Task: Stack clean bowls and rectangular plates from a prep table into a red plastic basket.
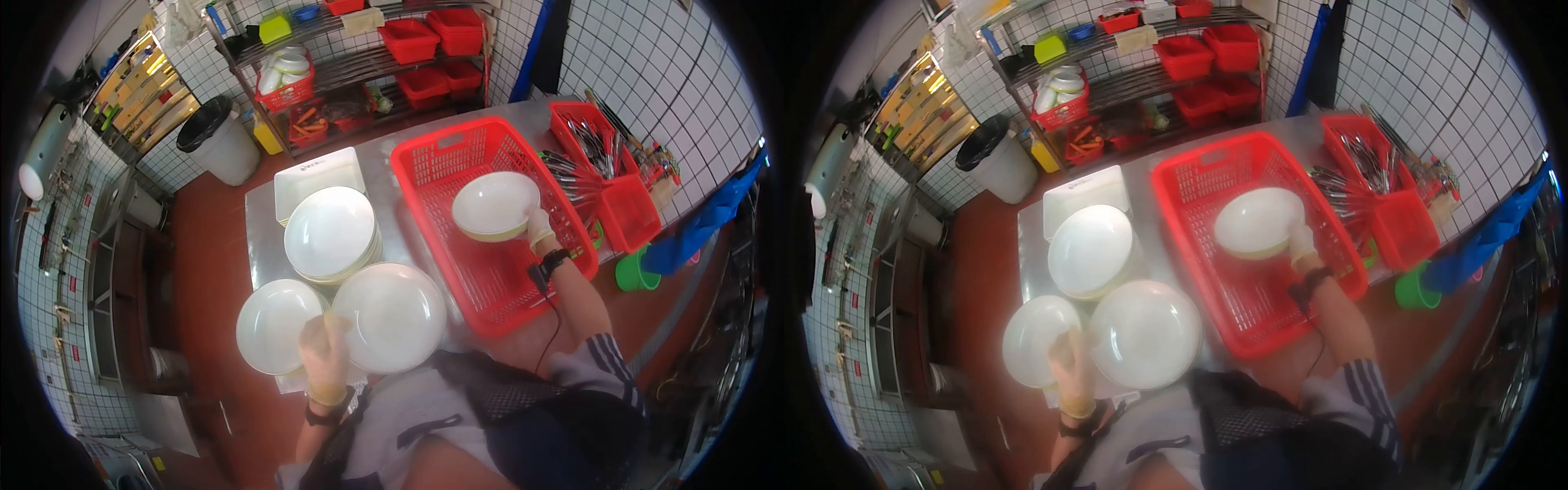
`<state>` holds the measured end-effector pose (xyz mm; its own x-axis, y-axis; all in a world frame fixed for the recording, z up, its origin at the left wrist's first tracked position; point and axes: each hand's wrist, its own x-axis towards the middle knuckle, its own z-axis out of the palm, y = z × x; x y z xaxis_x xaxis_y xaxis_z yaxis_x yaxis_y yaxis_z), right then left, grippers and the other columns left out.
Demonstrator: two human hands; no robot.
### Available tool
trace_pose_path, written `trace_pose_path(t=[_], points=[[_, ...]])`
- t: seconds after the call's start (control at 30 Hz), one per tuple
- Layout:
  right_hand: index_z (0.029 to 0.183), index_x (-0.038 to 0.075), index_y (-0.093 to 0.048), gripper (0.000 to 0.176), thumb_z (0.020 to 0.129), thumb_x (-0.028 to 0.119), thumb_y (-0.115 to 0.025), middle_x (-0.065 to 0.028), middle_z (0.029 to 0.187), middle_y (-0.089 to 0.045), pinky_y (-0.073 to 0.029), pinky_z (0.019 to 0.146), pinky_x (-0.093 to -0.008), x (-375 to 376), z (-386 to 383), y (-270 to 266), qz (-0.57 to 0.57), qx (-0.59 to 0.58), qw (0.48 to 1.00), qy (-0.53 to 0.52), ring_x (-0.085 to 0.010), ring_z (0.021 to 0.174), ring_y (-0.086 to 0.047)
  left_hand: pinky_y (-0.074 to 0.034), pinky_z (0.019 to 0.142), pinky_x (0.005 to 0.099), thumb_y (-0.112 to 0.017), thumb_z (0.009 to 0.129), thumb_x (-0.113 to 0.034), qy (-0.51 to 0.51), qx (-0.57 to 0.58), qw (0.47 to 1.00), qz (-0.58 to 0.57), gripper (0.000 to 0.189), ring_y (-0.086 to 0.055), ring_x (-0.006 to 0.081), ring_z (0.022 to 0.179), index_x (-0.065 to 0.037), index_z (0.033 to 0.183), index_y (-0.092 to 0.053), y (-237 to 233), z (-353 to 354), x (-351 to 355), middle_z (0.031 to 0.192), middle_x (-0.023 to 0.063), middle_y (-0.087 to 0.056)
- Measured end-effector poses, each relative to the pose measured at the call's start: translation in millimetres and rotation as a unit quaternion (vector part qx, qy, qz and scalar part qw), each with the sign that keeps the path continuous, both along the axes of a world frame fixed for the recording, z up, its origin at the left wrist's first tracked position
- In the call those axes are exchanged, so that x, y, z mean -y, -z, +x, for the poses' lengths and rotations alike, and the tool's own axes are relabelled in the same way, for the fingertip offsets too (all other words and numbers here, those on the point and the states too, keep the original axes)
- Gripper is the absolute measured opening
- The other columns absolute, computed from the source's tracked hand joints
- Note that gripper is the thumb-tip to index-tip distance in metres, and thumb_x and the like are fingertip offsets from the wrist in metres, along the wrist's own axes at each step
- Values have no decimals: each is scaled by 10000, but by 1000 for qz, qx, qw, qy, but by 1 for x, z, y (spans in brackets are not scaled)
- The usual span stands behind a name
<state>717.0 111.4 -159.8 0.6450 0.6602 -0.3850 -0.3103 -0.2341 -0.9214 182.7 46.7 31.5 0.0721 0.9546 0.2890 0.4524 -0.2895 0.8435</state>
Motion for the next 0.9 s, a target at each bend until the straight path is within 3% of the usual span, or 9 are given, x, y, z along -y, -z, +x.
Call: trace_pose_path(t=[0.2, 0.3, 0.53, 0.73, 0.77, 0.8, 0.9], points=[[1404, -49, -385, 576, 907, 232, -462, -263, 1343, -522, -532, 898, -649, -20, -22, 16, 54, -158, 986, -2, -452, 1191, -571, -467, 671, 395, -491, 1031, -165, -86, 58, 992, -66, 377, -607, 285, 696, 39, 783, -687, 24, -20, 19, 755, 155, -662], [1426, -31, -366, 569, 917, 215, -431, -256, 1374, -496, -500, 961, -646, -31, -30, 30, 19, -146, 989, -7, -443, 1254, -528, -467, 661, 373, -490, 1038, -174, -106, 74, 989, -75, 386, -601, 249, 676, 39, 788, -693, 15, -19, 23, 741, 132, -661], [1451, -51, -301, 558, 939, 157, -385, -284, 1440, -435, -432, 1063, -633, -49, -34, 63, 61, -317, 946, -33, -450, 1327, -458, -469, 654, 371, -490, 1032, -151, -139, 22, 988, -67, 383, -605, 252, 656, 44, 763, -681, 11, -15, 30, 733, 135, -664], [1440, -82, -297, 525, 924, -7, -353, -282, 1479, -398, -398, 1118, -626, -74, 2, 186, 56, -234, 955, -177, -464, 1369, -408, -458, 621, 387, -487, 1026, -155, -160, -26, 985, -56, 392, -608, 281, 619, 47, 746, -673, 8, -22, 38, 704, 151, -660], [1434, -85, -310, 508, 935, -5, -369, -279, 1475, -405, -410, 1116, -615, -78, 14, 211, 28, -38, 951, -307, -459, 1366, -414, -454, 614, 386, -486, 1028, -163, -163, -37, 984, -58, 399, -602, 276, 606, 46, 744, -673, 7, -24, 39, 689, 146, -654], [1427, -88, -324, 492, 947, -3, -385, -276, 1471, -412, -422, 1115, -604, -79, 14, 218, 0, 161, 894, -419, -454, 1363, -420, -449, 606, 386, -485, 1030, -171, -165, -49, 983, -60, 406, -595, 270, 594, 46, 742, -673, 5, -26, 41, 675, 141, -648], [1405, -97, -355, 446, 993, 61, -421, -274, 1453, -439, -443, 1106, -581, -83, 15, 237, 30, 109, 924, -366, -447, 1353, -435, -445, 603, 375, -487, 1031, -174, -167, -43, 983, -60, 389, -593, 252, 607, 41, 769, -679, 3, -27, 44, 684, 139, -647]])
